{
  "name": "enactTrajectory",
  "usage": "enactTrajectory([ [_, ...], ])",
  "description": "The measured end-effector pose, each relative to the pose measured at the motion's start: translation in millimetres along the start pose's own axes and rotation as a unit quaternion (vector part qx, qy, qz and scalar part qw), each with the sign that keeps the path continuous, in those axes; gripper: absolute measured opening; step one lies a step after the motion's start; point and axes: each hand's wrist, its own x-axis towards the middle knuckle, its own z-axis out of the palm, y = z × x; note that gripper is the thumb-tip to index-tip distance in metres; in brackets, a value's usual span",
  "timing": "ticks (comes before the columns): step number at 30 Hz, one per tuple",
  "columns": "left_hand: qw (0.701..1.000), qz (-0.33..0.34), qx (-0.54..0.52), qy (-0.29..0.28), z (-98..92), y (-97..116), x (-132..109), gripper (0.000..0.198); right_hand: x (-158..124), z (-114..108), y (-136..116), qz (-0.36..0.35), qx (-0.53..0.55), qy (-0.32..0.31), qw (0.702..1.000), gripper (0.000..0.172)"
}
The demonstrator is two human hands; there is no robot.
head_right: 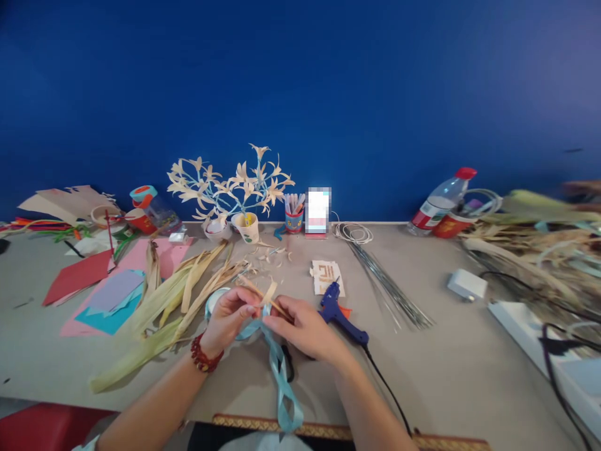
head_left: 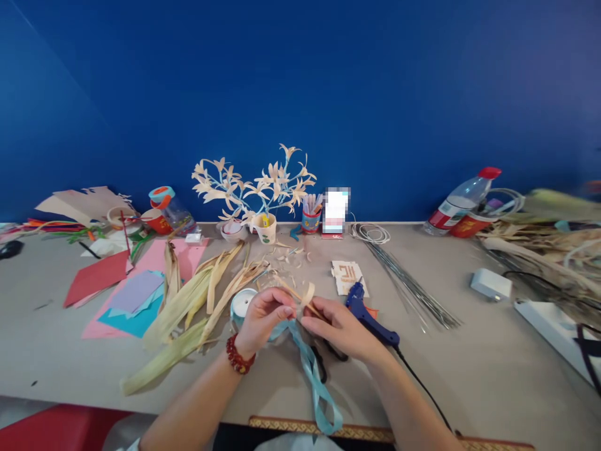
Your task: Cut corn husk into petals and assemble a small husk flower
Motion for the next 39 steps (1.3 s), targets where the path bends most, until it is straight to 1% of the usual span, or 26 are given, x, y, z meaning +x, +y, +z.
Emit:
enactTrajectory([
  [1, 1.0, 0.002, 0.001, -0.006, 0.0, 0, 0, 0.011, 1, -1, -1, -0.008, 0.042, 0.019, 0.999, 0.02],
  [2, 1.0, 0.005, 0.0, -0.011, 0.1, -1, 0, 0.011, 3, -4, -1, -0.017, 0.083, 0.065, 0.994, 0.02],
  [3, 1.0, 0.01, -0.002, -0.013, 0.3, -1, 0, 0.011, 5, -9, 0, -0.027, 0.12, 0.129, 0.984, 0.02],
  [5, 1.0, 0.019, -0.007, -0.015, 0.9, -1, 0, 0.012, 7, -22, 1, -0.057, 0.178, 0.278, 0.942, 0.02],
  [7, 1.0, 0.016, -0.013, -0.01, 1.7, -1, 0, 0.015, 4, -34, 0, -0.111, 0.213, 0.361, 0.901, 0.016],
  [8, 1.0, 0.01, -0.016, -0.002, 2.1, -1, 0, 0.016, 1, -39, -1, -0.16, 0.229, 0.401, 0.873, 0.015],
  [9, 1.0, 0.003, -0.02, 0.011, 2.4, -1, 1, 0.018, -2, -42, -3, -0.2, 0.227, 0.419, 0.856, 0.016],
  [10, 0.999, -0.002, -0.025, 0.03, 2.4, 0, 2, 0.019, -5, -43, -4, -0.227, 0.203, 0.413, 0.858, 0.017],
  [11, 0.998, -0.003, -0.031, 0.053, 2.0, 1, 4, 0.02, -8, -42, -6, -0.235, 0.155, 0.374, 0.884, 0.02],
  [12, 0.996, 0.0, -0.04, 0.078, 1.3, 3, 5, 0.021, -10, -40, -7, -0.221, 0.081, 0.299, 0.925, 0.025],
  [13, 0.993, 0.008, -0.05, 0.102, 0.2, 4, 7, 0.022, -11, -37, -8, -0.19, -0.006, 0.205, 0.96, 0.03],
  [14, 0.99, 0.019, -0.06, 0.123, -1.0, 6, 9, 0.022, -10, -34, -8, -0.153, -0.091, 0.114, 0.977, 0.034],
  [15, 0.988, 0.032, -0.068, 0.138, -2.2, 8, 11, 0.021, -9, -30, -8, -0.112, -0.163, 0.039, 0.979, 0.036],
  [16, 0.986, 0.047, -0.073, 0.146, -3.1, 9, 11, 0.02, -6, -27, -8, -0.079, -0.218, -0.004, 0.973, 0.038],
  [17, 0.985, 0.06, -0.073, 0.147, -3.5, 10, 11, 0.02, -4, -24, -7, -0.057, -0.256, -0.016, 0.965, 0.039],
  [19, 0.987, 0.068, -0.059, 0.135, -2.4, 9, 9, 0.018, 0, -18, -6, -0.033, -0.297, 0.003, 0.954, 0.04],
  [20, 0.99, 0.054, -0.043, 0.123, -0.9, 8, 7, 0.017, 1, -15, -5, -0.03, -0.311, 0.012, 0.95, 0.04],
  [22, 0.995, 0.0, 0.005, 0.099, 3.3, 4, 3, 0.016, 2, -9, -3, -0.034, -0.328, 0.019, 0.944, 0.04],
  [24, 0.994, -0.048, 0.059, 0.081, 7.5, 1, 0, 0.017, 2, -3, -1, -0.047, -0.329, 0.015, 0.943, 0.041],
  [25, 0.992, -0.058, 0.083, 0.073, 9.0, 0, -1, 0.018, 2, 0, 0, -0.053, -0.325, 0.015, 0.944, 0.042],
  [29, 0.987, -0.037, 0.152, 0.043, 9.7, -1, -3, 0.018, 3, 6, 3, -0.052, -0.316, 0.028, 0.947, 0.047],
  [32, 0.983, -0.027, 0.181, 0.027, 6.7, 0, -3, 0.018, 3, 7, 4, -0.045, -0.303, 0.027, 0.952, 0.049],
  [36, 0.983, -0.017, 0.183, 0.007, 4.3, 0, -3, 0.014, 2, 8, 6, -0.052, -0.246, 0.019, 0.968, 0.048],
  [39, 0.987, -0.016, 0.158, -0.002, 4.7, 1, -3, 0.013, 3, 8, 10, -0.061, -0.171, 0.003, 0.983, 0.048],
])
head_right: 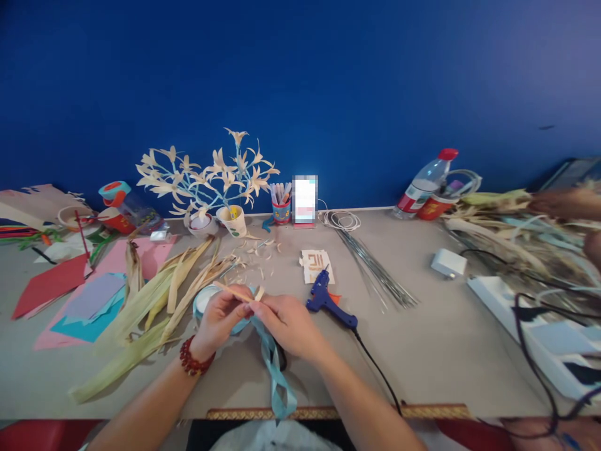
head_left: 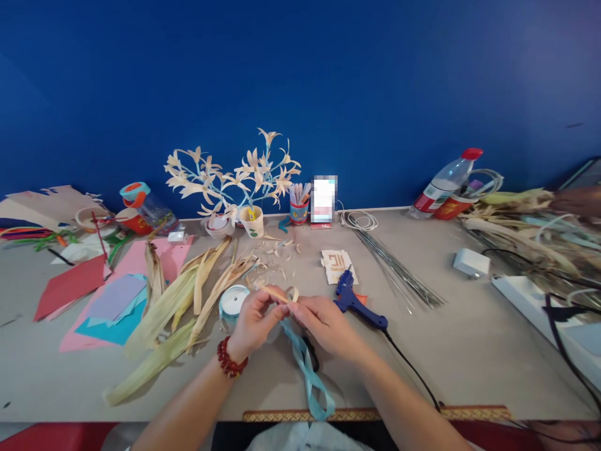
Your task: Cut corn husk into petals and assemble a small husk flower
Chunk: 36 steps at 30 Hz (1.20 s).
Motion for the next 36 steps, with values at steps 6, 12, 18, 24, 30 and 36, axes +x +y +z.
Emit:
enactTrajectory([
  [6, 0.998, -0.043, -0.054, -0.015, -1.3, 0, -2, 0.013, 0, 4, 6, 0.031, 0.192, -0.016, 0.981, 0.05],
  [12, 0.997, -0.038, -0.062, -0.002, -7.6, 1, 3, 0.016, -2, -5, 2, 0.09, 0.375, -0.055, 0.921, 0.047],
  [18, 0.998, -0.033, -0.062, 0.002, -9.7, -2, 8, 0.019, -6, -24, 2, 0.105, 0.455, -0.083, 0.88, 0.05],
  [24, 0.993, -0.051, -0.094, 0.043, -14.6, -5, 13, 0.018, -30, -57, 18, -0.015, 0.536, -0.049, 0.842, 0.061],
  [30, 0.971, -0.082, -0.224, 0.034, -11.0, -5, 15, 0.017, -28, -87, 13, 0.01, 0.34, 0.256, 0.905, 0.03],
  [36, 0.955, -0.052, -0.291, 0.024, -0.4, 0, 10, 0.014, 2, -48, 27, 0.123, -0.074, 0.199, 0.969, 0.042],
])
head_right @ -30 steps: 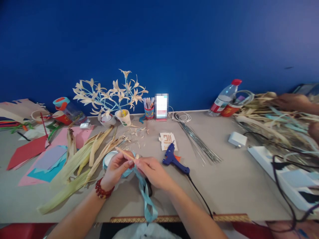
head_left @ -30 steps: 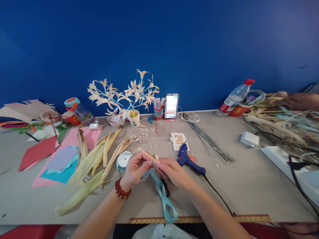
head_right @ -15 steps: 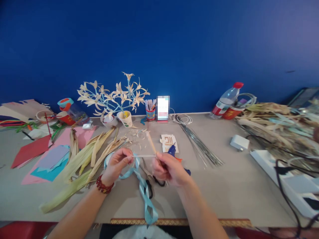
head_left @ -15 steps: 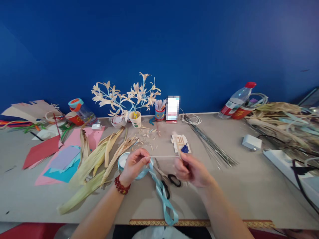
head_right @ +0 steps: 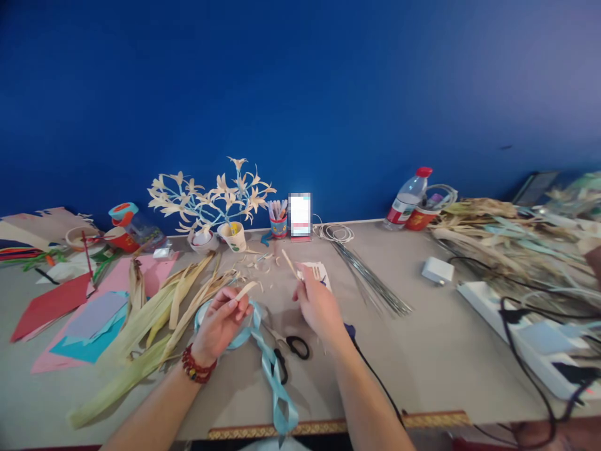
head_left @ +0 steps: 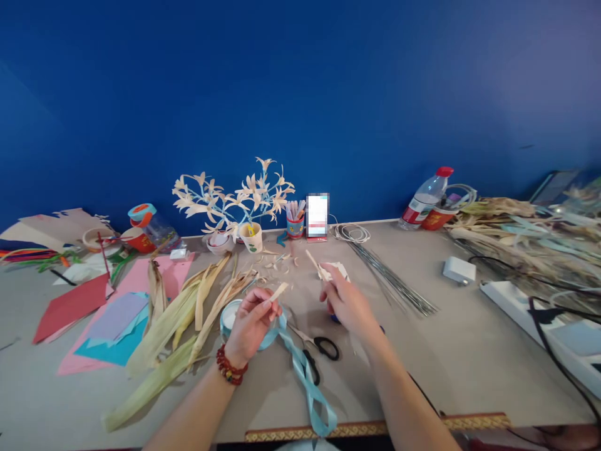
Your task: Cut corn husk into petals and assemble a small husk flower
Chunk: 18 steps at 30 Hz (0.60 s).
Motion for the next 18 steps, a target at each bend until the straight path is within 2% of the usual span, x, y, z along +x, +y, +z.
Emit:
enactTrajectory([
  [4, 1.0, 0.012, -0.014, -0.003, 2.4, 5, -2, 0.011, 3, 18, 4, -0.01, -0.148, 0.003, 0.989, 0.048],
  [6, 1.0, 0.017, -0.024, -0.009, 3.0, 6, -3, 0.009, 6, 17, 3, -0.034, -0.205, 0.051, 0.977, 0.046],
  [9, 0.999, 0.013, -0.036, -0.002, 4.3, 3, -6, 0.008, 4, 12, -5, -0.114, -0.247, 0.14, 0.952, 0.039],
  [11, 0.999, 0.005, -0.039, 0.012, 5.7, 0, -7, 0.009, -2, 12, -16, -0.15, -0.21, 0.131, 0.957, 0.029],
  [13, 0.999, -0.002, -0.038, 0.021, 7.1, -4, -8, 0.009, -12, 17, -27, -0.153, -0.112, 0.041, 0.981, 0.023],
  [15, 0.999, -0.007, -0.026, 0.027, 8.2, -7, -9, 0.008, -21, 26, -37, -0.139, 0.015, -0.049, 0.989, 0.02],
  [16, 0.999, -0.008, -0.012, 0.03, 8.6, -9, -10, 0.008, -24, 31, -40, -0.125, 0.073, -0.059, 0.988, 0.02],
  [18, 0.999, -0.003, 0.025, 0.03, 8.9, -10, -11, 0.007, -26, 38, -45, -0.096, 0.157, -0.027, 0.983, 0.021],
])
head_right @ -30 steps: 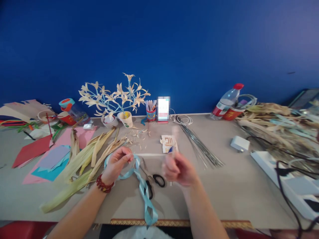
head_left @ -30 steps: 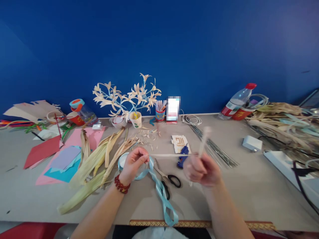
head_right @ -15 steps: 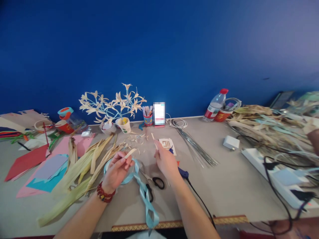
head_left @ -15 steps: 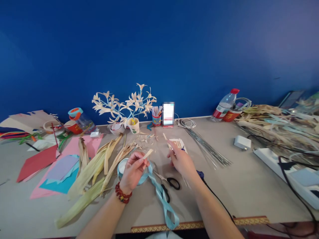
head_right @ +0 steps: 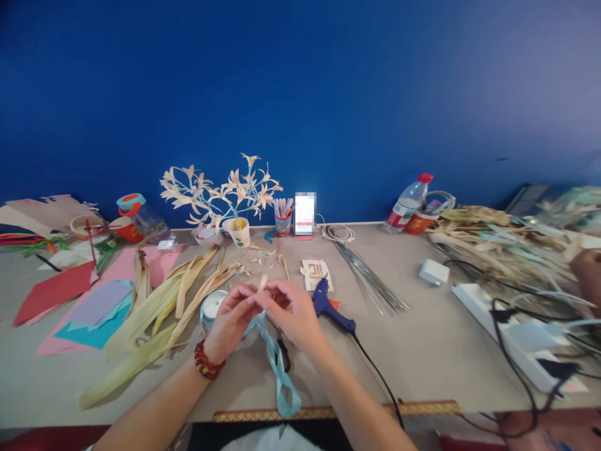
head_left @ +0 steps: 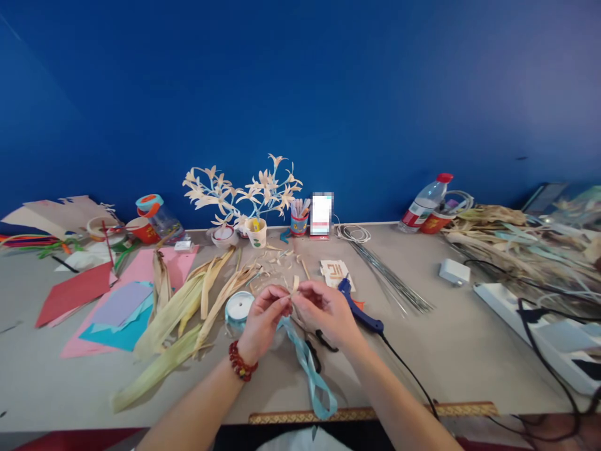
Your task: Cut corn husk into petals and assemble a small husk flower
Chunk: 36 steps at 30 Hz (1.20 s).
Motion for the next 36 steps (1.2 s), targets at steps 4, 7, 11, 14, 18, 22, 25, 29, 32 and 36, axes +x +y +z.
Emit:
enactTrajectory([
  [4, 0.995, 0.033, 0.085, -0.051, -0.8, 1, -1, 0.01, 5, 1, -1, -0.002, 0.059, 0.048, 0.997, 0.02],
  [7, 0.986, 0.062, 0.144, -0.05, -1.1, 6, -1, 0.013, 8, -2, -1, 0.008, 0.053, -0.009, 0.999, 0.019],
  [11, 0.977, 0.067, 0.197, -0.034, -0.7, 11, 0, 0.011, 9, -1, 1, 0.023, 0.034, -0.022, 0.999, 0.019],
  [14, 0.985, 0.043, 0.165, -0.025, -1.7, 11, 2, 0.01, 7, -3, 4, 0.019, -0.03, -0.015, 0.999, 0.024],
  [18, 0.995, -0.002, 0.097, 0.011, -4.1, 11, 4, 0.009, -11, -14, 12, 0.011, -0.289, -0.085, 0.954, 0.025],
  [22, 0.999, -0.013, 0.041, 0.007, -3.1, 15, 5, 0.008, -42, -29, 21, -0.001, -0.439, -0.144, 0.887, 0.015],
  [25, 0.999, -0.029, 0.019, -0.003, -0.9, 17, 5, 0.008, -56, -38, 23, -0.017, -0.514, -0.155, 0.844, 0.015],
  [29, 0.999, -0.045, 0.006, -0.002, 0.3, 14, 5, 0.008, -61, -37, 21, -0.025, -0.545, -0.147, 0.825, 0.014],
  [32, 0.999, -0.044, 0.003, 0.009, -0.8, 11, 4, 0.01, -62, -28, 20, 0.0, -0.543, -0.136, 0.829, 0.018],
  [36, 0.999, -0.044, 0.004, 0.028, -2.2, 10, 5, 0.014, -66, -17, 22, 0.051, -0.556, -0.133, 0.819, 0.017],
])
